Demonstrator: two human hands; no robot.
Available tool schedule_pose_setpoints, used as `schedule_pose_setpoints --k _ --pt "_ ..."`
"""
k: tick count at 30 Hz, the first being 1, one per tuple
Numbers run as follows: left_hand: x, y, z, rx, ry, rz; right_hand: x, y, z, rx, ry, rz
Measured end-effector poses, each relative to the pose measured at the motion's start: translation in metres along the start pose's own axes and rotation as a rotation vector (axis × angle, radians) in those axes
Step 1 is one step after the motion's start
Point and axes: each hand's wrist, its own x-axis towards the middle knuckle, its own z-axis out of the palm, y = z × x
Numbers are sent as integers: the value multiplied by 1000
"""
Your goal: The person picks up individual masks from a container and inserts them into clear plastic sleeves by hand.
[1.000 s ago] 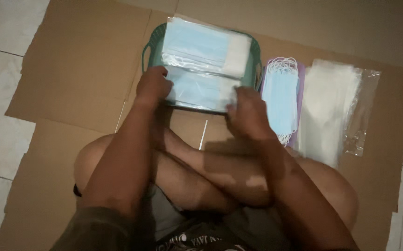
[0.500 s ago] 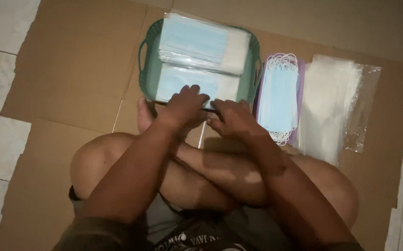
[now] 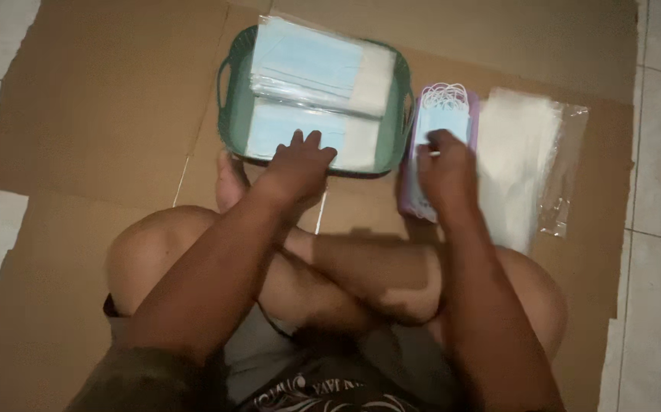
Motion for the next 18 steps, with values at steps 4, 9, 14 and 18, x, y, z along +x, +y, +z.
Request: schedule_pose_setpoints --k 4,9,14,18 --pt "-5 15 -10 -10 -1 55 3 47 -14 -222 70 143" --pt "-37 25 -22 -136 -89 47 5 47 -22 -168 1 434" --pt "-69 28 -59 -207 -97 54 29 119 3 -182 113 392" --pt "-94 31 -95 -198 -136 17 24 103 -8 -156 195 361"
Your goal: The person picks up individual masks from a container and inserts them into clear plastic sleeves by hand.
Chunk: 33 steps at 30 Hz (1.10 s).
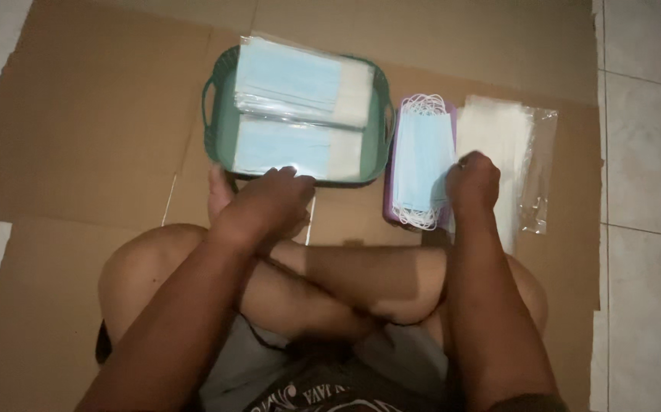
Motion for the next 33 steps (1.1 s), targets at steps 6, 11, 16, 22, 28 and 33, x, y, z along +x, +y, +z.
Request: schedule_pose_setpoints --k 6,11,16,22,28,33 --pt "49 -16 42 -61 -26 -57 -29 -43 -18 -13 -19 -70" --pt "53 -14 37 -61 -50 -67 -15 -26 -12 52 33 -38" --pt "49 -1 18 -145 50 -24 -20 -46 -33 262 176 -123" --pt "56 17 6 -964 196 -28 -86 -120 -69 999 -304 -166" --pt "85 0 19 -1570 392 -35 -100 -136 -51 1115 -642 -189" --pt "72 9 26 -1385 338 150 -80 -131 -31 1314 -624 -59"
